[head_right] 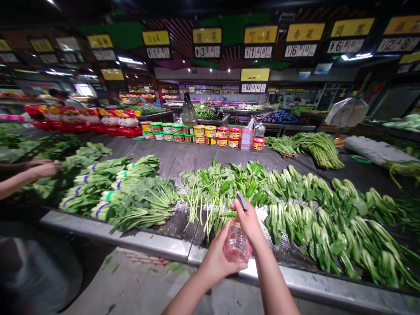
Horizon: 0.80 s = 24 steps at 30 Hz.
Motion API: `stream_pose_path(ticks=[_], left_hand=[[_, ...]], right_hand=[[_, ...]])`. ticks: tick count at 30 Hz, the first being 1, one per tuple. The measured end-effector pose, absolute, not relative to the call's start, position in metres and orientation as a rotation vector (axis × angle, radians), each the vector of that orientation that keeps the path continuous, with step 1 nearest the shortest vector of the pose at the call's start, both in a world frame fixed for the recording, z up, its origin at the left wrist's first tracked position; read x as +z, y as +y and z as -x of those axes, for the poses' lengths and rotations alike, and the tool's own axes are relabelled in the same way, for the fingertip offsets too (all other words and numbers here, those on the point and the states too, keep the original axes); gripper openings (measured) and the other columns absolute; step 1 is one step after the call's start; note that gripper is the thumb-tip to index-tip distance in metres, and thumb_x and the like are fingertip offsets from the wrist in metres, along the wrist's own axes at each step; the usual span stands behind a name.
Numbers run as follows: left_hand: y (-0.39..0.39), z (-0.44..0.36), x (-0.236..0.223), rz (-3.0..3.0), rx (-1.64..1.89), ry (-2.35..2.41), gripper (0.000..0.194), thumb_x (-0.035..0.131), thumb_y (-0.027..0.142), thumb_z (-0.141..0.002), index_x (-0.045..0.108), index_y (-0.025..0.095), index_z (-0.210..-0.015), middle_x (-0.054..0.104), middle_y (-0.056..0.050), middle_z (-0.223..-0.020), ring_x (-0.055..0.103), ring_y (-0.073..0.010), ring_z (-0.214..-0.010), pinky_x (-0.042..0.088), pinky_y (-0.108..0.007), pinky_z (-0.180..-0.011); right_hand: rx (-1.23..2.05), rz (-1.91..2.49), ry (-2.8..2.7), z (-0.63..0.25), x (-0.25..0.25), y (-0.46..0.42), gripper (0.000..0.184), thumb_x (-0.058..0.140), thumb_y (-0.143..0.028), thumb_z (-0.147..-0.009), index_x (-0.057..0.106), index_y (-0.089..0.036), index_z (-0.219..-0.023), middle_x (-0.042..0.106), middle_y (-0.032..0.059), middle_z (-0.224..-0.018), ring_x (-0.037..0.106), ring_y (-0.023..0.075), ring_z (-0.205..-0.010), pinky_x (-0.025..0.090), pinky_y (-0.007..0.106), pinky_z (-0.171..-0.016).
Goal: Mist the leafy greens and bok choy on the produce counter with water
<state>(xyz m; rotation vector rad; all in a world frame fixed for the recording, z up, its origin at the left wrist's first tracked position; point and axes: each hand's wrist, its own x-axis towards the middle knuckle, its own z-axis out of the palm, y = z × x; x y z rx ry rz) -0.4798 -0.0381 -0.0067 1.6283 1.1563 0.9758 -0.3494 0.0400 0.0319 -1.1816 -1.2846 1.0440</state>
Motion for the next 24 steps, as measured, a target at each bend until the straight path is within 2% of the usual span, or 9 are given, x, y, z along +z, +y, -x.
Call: stream_pose_path(ticks=[6, 9, 12, 18, 21, 24], left_hand=[[-0.041, 0.476, -0.008, -1.623, 0.979, 1.167, 0.116, 0.085, 0.030, -0.049, 0.021, 0.026, -0.144, 0.040, -0.010, -0.137, 0.041, -0.0286, -0.124, 0.036, -0.038, -0.106], [-0.042, 0.475, -0.009, -1.616, 0.970, 1.179, 0.116, 0.085, 0.028, -0.049, 0.020, 0.025, -0.145, 0.040, -0.011, -0.137, 0.041, -0.0287, -0.125, 0.036, -0.039, -0.106], [-0.043, 0.475, -0.009, -1.621, 0.960, 1.188, 0.116, 0.085, 0.028, -0.048, 0.020, 0.026, -0.145, 0.040, -0.010, -0.137, 0.041, -0.0294, -0.124, 0.036, -0.040, -0.106], [-0.045, 0.474, -0.009, -1.624, 0.966, 1.171, 0.117, 0.085, 0.029, -0.048, 0.020, 0.027, -0.145, 0.041, -0.010, -0.136, 0.043, -0.0302, -0.122, 0.038, -0.041, -0.104], [-0.047, 0.472, -0.011, -1.638, 0.982, 1.155, 0.115, 0.085, 0.028, -0.049, 0.021, 0.025, -0.145, 0.040, -0.010, -0.138, 0.041, -0.0303, -0.125, 0.035, -0.041, -0.106], [-0.052, 0.471, -0.012, -1.635, 0.959, 1.172, 0.115, 0.085, 0.026, -0.049, 0.022, 0.022, -0.145, 0.040, -0.012, -0.138, 0.040, -0.0307, -0.125, 0.034, -0.041, -0.106]], right_hand=[[1.008, 1.241, -1.339, 0.349, 0.033, 0.039, 0.051, 0.051, -0.062, -0.077, 0.063, -0.022, -0.108, 0.064, 0.0041, -0.071, 0.059, 0.0222, -0.065, 0.047, 0.035, -0.056], [1.032, 1.244, -1.333, 0.350, 0.032, 0.038, 0.052, 0.051, -0.062, -0.077, 0.063, -0.021, -0.108, 0.061, 0.0034, -0.066, 0.055, 0.0204, -0.058, 0.046, 0.034, -0.052], [1.047, 1.240, -1.310, 0.349, 0.032, 0.035, 0.051, 0.052, -0.060, -0.078, 0.061, -0.022, -0.110, 0.062, 0.0037, -0.069, 0.056, 0.0204, -0.060, 0.046, 0.034, -0.053], [1.073, 1.225, -1.304, 0.344, 0.030, 0.033, 0.045, 0.052, -0.058, -0.079, 0.061, -0.025, -0.107, 0.067, 0.0059, -0.087, 0.061, 0.0241, -0.077, 0.048, 0.035, -0.059], [1.056, 1.246, -1.313, 0.342, 0.026, 0.033, 0.045, 0.051, -0.059, -0.079, 0.060, -0.025, -0.108, 0.067, 0.0050, -0.085, 0.062, 0.0245, -0.079, 0.048, 0.036, -0.061], [1.044, 1.286, -1.340, 0.341, 0.022, 0.030, 0.043, 0.049, -0.060, -0.080, 0.062, -0.024, -0.097, 0.066, 0.0045, -0.081, 0.061, 0.0228, -0.073, 0.048, 0.036, -0.061]])
